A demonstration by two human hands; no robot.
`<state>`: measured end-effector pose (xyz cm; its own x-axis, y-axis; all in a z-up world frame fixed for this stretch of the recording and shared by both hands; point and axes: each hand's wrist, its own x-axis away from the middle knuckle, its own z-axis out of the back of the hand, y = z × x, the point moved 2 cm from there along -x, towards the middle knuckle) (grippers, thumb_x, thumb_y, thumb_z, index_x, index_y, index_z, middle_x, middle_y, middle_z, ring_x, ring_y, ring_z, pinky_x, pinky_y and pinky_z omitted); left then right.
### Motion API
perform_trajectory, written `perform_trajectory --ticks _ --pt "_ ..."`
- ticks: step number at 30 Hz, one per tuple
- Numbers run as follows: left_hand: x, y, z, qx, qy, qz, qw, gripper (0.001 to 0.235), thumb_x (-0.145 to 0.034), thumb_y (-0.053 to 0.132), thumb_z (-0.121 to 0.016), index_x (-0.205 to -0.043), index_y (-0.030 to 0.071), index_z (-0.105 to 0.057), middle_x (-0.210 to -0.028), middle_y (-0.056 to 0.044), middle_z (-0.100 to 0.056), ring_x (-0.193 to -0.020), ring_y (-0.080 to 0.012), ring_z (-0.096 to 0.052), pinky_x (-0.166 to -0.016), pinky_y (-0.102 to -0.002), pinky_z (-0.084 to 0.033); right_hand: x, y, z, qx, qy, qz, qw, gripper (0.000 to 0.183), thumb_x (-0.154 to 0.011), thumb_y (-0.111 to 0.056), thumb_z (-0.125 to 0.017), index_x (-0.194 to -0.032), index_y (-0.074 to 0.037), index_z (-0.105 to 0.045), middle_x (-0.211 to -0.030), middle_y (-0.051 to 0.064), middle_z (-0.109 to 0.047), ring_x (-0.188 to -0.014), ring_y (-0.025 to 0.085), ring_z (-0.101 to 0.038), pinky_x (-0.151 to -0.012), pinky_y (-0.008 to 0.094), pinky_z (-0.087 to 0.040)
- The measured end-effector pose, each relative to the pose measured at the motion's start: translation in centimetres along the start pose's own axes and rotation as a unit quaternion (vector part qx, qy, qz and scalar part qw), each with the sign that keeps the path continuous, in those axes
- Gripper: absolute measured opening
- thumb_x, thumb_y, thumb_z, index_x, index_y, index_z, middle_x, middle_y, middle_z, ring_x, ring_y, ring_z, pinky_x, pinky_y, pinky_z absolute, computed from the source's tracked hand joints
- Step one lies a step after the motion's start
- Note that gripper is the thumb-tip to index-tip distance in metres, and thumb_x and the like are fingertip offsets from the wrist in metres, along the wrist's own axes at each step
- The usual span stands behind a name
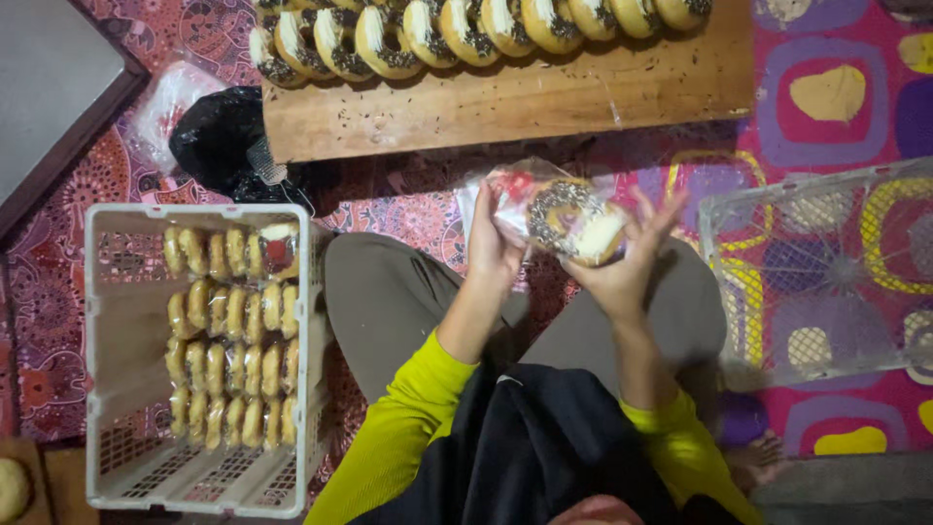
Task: The person sits on the floor and repeatedly picks doughnuts from a wooden board, places them into clear plastic bags, and arranges the packaged doughnuts into a white plastic crate. The person handles the doughnuts one at a time and continues until the crate is filled.
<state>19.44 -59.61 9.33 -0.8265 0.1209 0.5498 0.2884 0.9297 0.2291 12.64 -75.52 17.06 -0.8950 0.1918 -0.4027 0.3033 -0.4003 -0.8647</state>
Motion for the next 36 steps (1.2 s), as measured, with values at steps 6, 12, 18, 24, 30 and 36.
perform_trajectory --ticks 6,12,18,24,30,36 --pt "3.8 0.6 -2.5 -0.067 -0.059 -0.078 0.993 0.034 -0.095 0.014 -0.070 -0.124 0.000 -0.060 -0.112 -0.017 -0.070 -0.100 -0.0295 -0.071 -0.085 -0.044 -0.063 -0.9 -3.5 -2.0 0.000 -0.099 -0.020 0.995 0.153 -0.071 -0.010 -0.102 -0.166 -0.017 0.018 -0.167 0.034 -0.028 -0.152 0.038 -0.045 -0.127 0.054 -0.038" --pt "3.7 -0.4 -0.2 -0.048 0.001 -0.078 0.996 0.033 -0.096 0.012 -0.071 -0.127 0.004 -0.062 -0.109 -0.011 -0.073 -0.096 -0.0251 -0.072 -0.079 -0.040 -0.061 -1.5 -5.2 -2.9 0.088 -0.120 -0.053 0.987 0.132 -0.086 -0.032 -0.094 -0.165 -0.007 0.009 -0.148 0.011 -0.063 -0.162 0.037 -0.041 -0.126 0.067 0.005" --pt "0.4 2.0 5.0 -0.046 -0.053 0.100 0.992 0.046 -0.103 0.025 -0.072 -0.134 -0.007 -0.059 -0.117 -0.020 -0.073 -0.101 -0.0296 -0.073 -0.087 -0.039 -0.062 -2.7 -6.3 -2.2 0.150 -0.035 0.126 0.980 0.079 -0.079 -0.041 -0.087 -0.136 0.002 -0.054 -0.133 0.026 -0.058 -0.137 0.035 -0.042 -0.114 0.054 -0.032" --pt "6.2 4.8 4.7 -0.632 -0.255 -0.478 0.554 0.059 -0.099 0.026 -0.075 -0.140 -0.011 -0.054 -0.131 -0.040 -0.059 -0.119 -0.0455 -0.058 -0.095 -0.043 -0.048 -5.4 -3.6 -2.9 0.191 -0.324 -0.177 0.910 0.027 -0.102 -0.033 -0.061 -0.112 -0.015 -0.079 -0.089 0.015 -0.077 -0.084 0.021 -0.076 -0.079 0.035 -0.057" --pt "10.7 5.1 1.2 -0.450 -0.181 -0.211 0.849 0.032 -0.115 0.022 -0.053 -0.122 -0.004 -0.072 -0.111 -0.015 -0.078 -0.102 -0.0226 -0.072 -0.093 -0.034 -0.057 -4.1 -9.2 -1.3 0.232 -0.262 0.292 0.890 0.035 -0.088 -0.013 -0.068 -0.121 -0.007 -0.078 -0.104 0.014 -0.070 -0.097 0.028 -0.064 -0.087 0.040 -0.052" --pt "17.8 7.3 -2.7 -0.777 -0.237 -0.296 0.502 0.015 -0.105 0.018 -0.058 -0.113 0.008 -0.066 -0.097 -0.014 -0.075 -0.085 -0.0348 -0.073 -0.076 -0.045 -0.058 -5.3 -11.9 0.3 0.281 -0.297 0.452 0.792 0.016 -0.085 -0.026 -0.075 -0.091 -0.012 -0.072 -0.087 0.004 -0.065 -0.088 0.022 -0.065 -0.081 0.043 -0.053"
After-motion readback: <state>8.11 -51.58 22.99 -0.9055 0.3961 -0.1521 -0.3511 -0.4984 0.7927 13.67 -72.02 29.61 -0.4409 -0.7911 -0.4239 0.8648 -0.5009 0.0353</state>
